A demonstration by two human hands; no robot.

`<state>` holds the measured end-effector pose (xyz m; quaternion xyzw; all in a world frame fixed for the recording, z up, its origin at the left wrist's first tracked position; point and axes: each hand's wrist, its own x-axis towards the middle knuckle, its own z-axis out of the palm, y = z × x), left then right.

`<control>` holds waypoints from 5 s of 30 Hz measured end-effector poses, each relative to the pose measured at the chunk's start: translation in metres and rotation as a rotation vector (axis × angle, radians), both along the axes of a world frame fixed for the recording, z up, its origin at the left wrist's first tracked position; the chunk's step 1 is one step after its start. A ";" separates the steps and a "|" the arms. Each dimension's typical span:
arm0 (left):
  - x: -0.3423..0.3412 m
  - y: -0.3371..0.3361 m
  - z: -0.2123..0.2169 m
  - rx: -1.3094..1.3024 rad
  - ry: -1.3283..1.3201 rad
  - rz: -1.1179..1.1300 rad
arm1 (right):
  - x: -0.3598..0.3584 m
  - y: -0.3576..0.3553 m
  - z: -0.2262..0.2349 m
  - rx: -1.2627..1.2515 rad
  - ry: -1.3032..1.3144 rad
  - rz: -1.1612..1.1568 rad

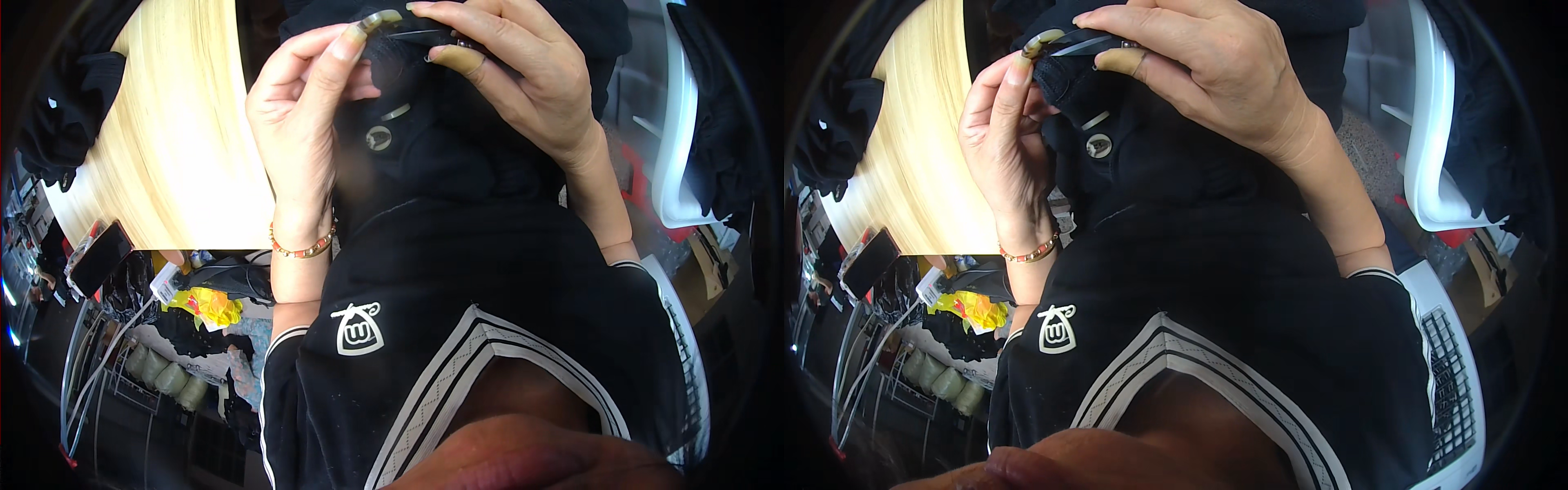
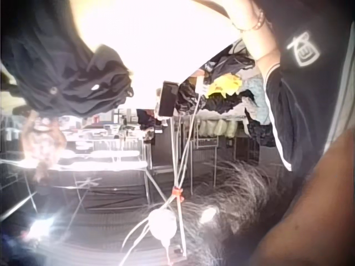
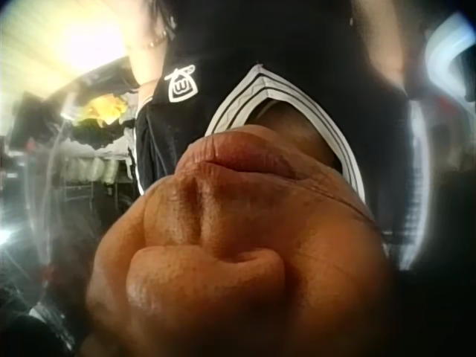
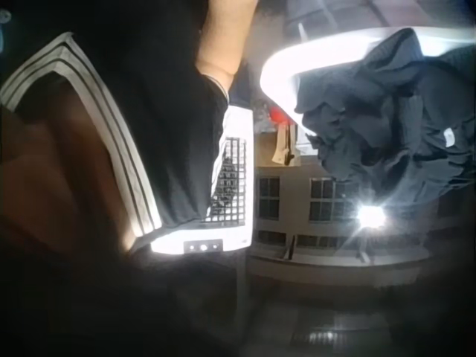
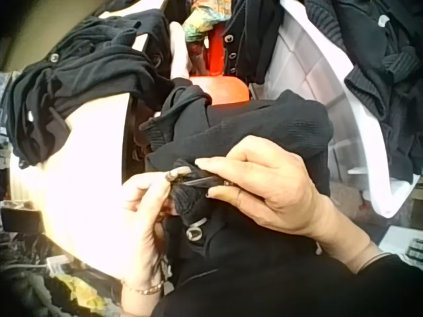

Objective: The person trims loose threads around the buttons and edges of black garments using thread snips, sets them aside, and picks up another garment from a pile to trim.

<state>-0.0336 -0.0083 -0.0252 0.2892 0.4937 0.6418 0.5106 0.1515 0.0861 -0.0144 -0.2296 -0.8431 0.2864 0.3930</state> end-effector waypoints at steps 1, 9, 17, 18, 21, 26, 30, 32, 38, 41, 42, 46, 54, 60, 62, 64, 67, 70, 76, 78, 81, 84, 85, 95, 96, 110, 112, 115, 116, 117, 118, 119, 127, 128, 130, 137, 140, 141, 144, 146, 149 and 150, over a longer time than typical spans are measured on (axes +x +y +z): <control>0.000 0.000 0.000 0.000 0.000 0.000 | 0.000 0.000 -0.001 0.005 -0.006 0.000; -0.001 -0.001 -0.001 0.007 0.002 -0.013 | 0.002 0.000 0.001 0.005 -0.024 0.016; 0.000 0.000 0.000 0.004 0.005 -0.017 | 0.003 0.000 -0.003 -0.061 -0.014 0.037; 0.000 0.000 0.000 0.007 0.007 -0.016 | 0.002 0.000 -0.002 -0.071 -0.006 0.041; -0.002 -0.001 -0.001 0.006 0.006 -0.020 | 0.002 0.000 0.008 -0.109 -0.105 0.045; -0.003 -0.001 -0.001 0.007 -0.006 -0.027 | 0.003 0.001 0.000 -0.107 -0.078 0.075; -0.004 0.000 0.000 -0.006 -0.008 -0.023 | 0.001 0.001 -0.006 -0.128 0.017 0.086; -0.004 0.000 -0.001 -0.008 -0.003 -0.024 | 0.001 0.000 -0.009 -0.137 0.040 0.085; -0.008 0.003 -0.003 0.008 0.009 -0.049 | 0.000 0.003 -0.006 -0.217 0.026 0.125; -0.010 0.003 -0.005 0.015 0.013 -0.061 | 0.000 0.003 0.001 -0.220 -0.015 0.134; -0.010 0.002 -0.005 0.019 0.018 -0.067 | 0.000 0.003 0.003 -0.218 -0.049 0.130; -0.005 0.004 -0.001 -0.024 -0.008 -0.021 | 0.002 0.004 -0.005 -0.218 -0.040 0.120; -0.012 0.009 -0.016 -0.075 -0.114 -0.034 | -0.017 0.009 -0.006 -0.724 -0.013 0.087; -0.010 -0.007 -0.024 -0.103 -0.233 -0.104 | -0.032 0.025 0.004 -0.666 -0.009 0.083; -0.010 -0.018 -0.023 -0.169 -0.097 -0.122 | -0.041 0.027 0.014 -0.662 -0.025 -0.018; -0.014 -0.029 -0.029 -0.202 -0.084 -0.112 | -0.045 0.041 -0.002 -0.465 0.012 -0.021; -0.017 -0.038 -0.024 -0.306 -0.045 -0.168 | -0.046 0.041 -0.006 -0.350 0.019 -0.066; -0.015 -0.036 -0.009 -0.170 -0.256 -0.101 | -0.046 0.040 -0.020 -0.201 -0.132 -0.105; -0.008 -0.027 0.013 -0.079 -0.205 -0.077 | -0.023 0.004 -0.007 -0.601 0.172 0.074; -0.007 -0.024 0.013 -0.059 -0.193 -0.093 | -0.020 -0.001 0.000 -0.369 0.158 0.160; -0.005 -0.020 0.012 -0.043 -0.206 -0.125 | -0.020 -0.003 -0.013 -0.292 0.164 0.188; -0.003 -0.018 0.010 -0.049 -0.042 -0.105 | -0.017 0.001 -0.017 -0.263 0.125 0.171; -0.003 -0.018 0.009 -0.039 -0.097 -0.105 | -0.020 -0.001 -0.018 -0.411 0.191 0.176; -0.001 -0.012 0.005 -0.033 -0.182 -0.117 | -0.019 -0.002 -0.037 -1.101 0.450 0.283; -0.001 -0.011 0.005 -0.034 -0.179 -0.117 | -0.020 -0.002 -0.034 -1.101 0.452 0.284; 0.002 -0.009 0.009 -0.044 -0.143 -0.097 | -0.015 0.000 -0.021 -0.319 0.248 0.151; 0.012 -0.006 0.017 -0.004 -0.078 -0.052 | -0.017 0.005 -0.024 -0.220 0.222 0.138; 0.006 -0.009 0.005 0.072 0.164 -0.061 | -0.020 0.005 -0.012 -0.116 0.135 0.107; 0.003 -0.009 -0.001 0.096 0.272 -0.037 | -0.019 0.005 -0.011 -0.114 0.103 0.098; 0.002 -0.010 -0.002 0.118 0.383 -0.009 | -0.020 0.004 -0.010 -0.113 0.075 0.094; 0.006 -0.011 -0.001 0.111 0.352 0.023 | -0.019 0.004 -0.014 -0.127 0.101 0.132; 0.005 -0.011 -0.001 0.110 0.352 0.026 | -0.017 0.004 -0.015 -0.135 0.113 0.153; 0.001 -0.013 -0.007 0.139 0.383 0.044 | 0.005 0.004 -0.005 -0.108 -0.037 0.180; -0.001 -0.013 -0.010 0.151 0.395 0.031 | 0.008 0.005 -0.007 -0.066 -0.017 0.158; -0.003 -0.013 -0.011 0.164 0.425 0.024 | 0.009 0.004 -0.003 -0.025 -0.010 0.130; -0.005 -0.012 -0.011 0.188 0.510 -0.021 | 0.014 0.007 0.001 0.075 -0.043 0.117; -0.006 -0.013 -0.012 0.153 0.488 -0.024 | 0.013 0.008 0.000 0.068 -0.058 0.141; -0.006 -0.013 -0.011 0.156 0.490 -0.024 | 0.013 0.006 0.002 0.053 -0.069 0.146; -0.005 -0.014 -0.011 0.171 0.444 -0.034 | 0.012 0.004 -0.005 0.033 -0.067 0.158; -0.004 -0.013 -0.012 0.168 0.451 -0.034 | 0.011 0.004 -0.006 0.026 -0.055 0.164; -0.003 -0.013 -0.013 0.153 0.415 -0.026 | 0.009 0.004 -0.003 -0.001 -0.043 0.179; -0.003 -0.013 -0.013 0.153 0.414 -0.028 | 0.010 0.006 -0.008 -0.010 -0.028 0.176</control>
